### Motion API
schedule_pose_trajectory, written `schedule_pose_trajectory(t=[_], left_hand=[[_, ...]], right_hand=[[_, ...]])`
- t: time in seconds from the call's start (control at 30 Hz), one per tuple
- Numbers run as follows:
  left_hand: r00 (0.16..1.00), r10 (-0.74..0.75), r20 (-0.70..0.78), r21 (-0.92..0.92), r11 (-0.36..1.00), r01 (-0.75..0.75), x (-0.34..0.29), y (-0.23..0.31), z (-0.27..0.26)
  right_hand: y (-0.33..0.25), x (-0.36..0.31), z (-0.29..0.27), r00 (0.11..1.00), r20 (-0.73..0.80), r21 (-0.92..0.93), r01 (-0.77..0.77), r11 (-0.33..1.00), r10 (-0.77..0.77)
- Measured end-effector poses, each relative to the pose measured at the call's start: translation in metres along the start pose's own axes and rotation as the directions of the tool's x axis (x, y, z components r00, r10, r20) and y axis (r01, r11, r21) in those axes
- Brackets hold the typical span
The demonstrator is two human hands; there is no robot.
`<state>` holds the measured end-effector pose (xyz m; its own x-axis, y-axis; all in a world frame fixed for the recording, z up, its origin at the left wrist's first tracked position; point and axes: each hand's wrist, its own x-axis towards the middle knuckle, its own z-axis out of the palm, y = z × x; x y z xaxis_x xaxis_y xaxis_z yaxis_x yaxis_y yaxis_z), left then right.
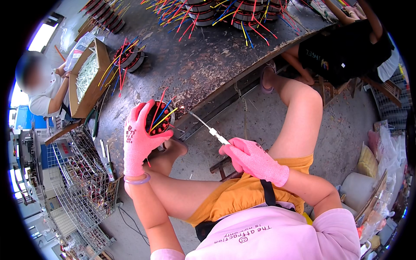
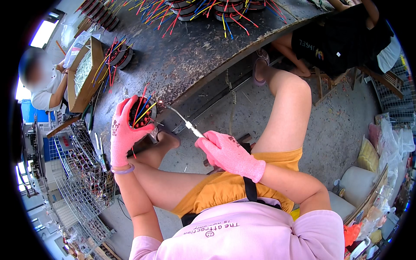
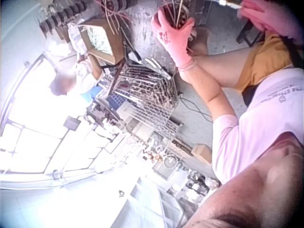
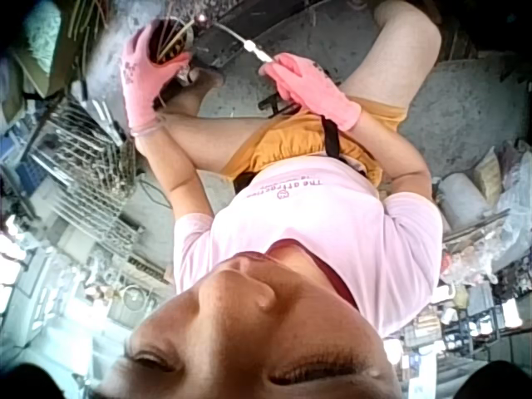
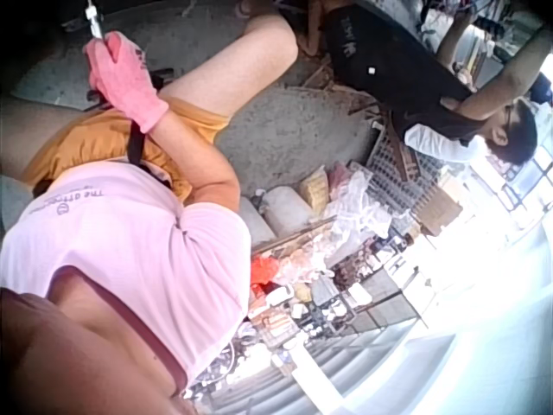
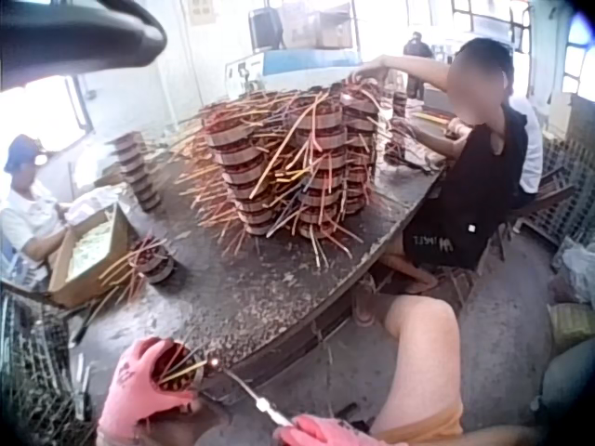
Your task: The person uses a soldering iron to apply solder to wires connected to motor stators, handling them one at a time and moving finished ones to a pile.
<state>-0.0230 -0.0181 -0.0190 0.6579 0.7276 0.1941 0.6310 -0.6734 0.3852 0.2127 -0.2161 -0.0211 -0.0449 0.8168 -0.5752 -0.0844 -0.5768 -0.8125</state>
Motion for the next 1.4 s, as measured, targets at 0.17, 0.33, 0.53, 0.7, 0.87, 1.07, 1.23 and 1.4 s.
schedule_pose_trajectory(t=[0.17,0.33,0.53,0.7,0.87,1.07,1.23,1.4], left_hand=[[1.0,0.006,0.004,0.023,1.0,-0.006,0.0,-0.001,0.0],[1.0,0.024,0.001,0.059,0.998,-0.024,0.001,-0.001,0.0],[1.0,-0.021,-0.009,0.022,1.0,0.022,-0.002,-0.001,0.001],[0.999,-0.028,0.023,-0.053,0.998,0.029,-0.001,-0.002,-0.001],[0.998,0.047,0.032,0.026,0.999,-0.047,-0.001,-0.003,-0.001],[0.997,0.03,0.071,0.015,0.999,-0.032,0.004,-0.005,-0.005],[1.0,0.027,0.013,0.026,0.999,-0.028,0.003,-0.003,-0.001],[0.999,-0.006,0.049,0.017,1.0,0.005,0.003,-0.007,-0.003]], right_hand=[[-0.001,0.0,0.0,1.0,-0.006,-0.018,0.012,1.0,-0.012],[-0.002,0.0,0.001,1.0,-0.011,-0.01,-0.005,1.0,0.005],[-0.001,0.0,0.0,1.0,-0.009,-0.019,0.003,1.0,-0.003],[0.0,-0.001,0.0,1.0,-0.016,0.025,-0.019,1.0,0.019],[0.009,0.001,-0.001,1.0,-0.006,0.069,0.007,0.998,-0.007],[0.008,0.0,0.0,1.0,0.006,0.049,0.023,0.999,-0.024],[0.01,0.002,0.001,1.0,0.012,0.066,0.023,0.998,-0.024],[0.002,-0.002,0.001,1.0,0.016,0.055,-0.001,0.998,0.0]])
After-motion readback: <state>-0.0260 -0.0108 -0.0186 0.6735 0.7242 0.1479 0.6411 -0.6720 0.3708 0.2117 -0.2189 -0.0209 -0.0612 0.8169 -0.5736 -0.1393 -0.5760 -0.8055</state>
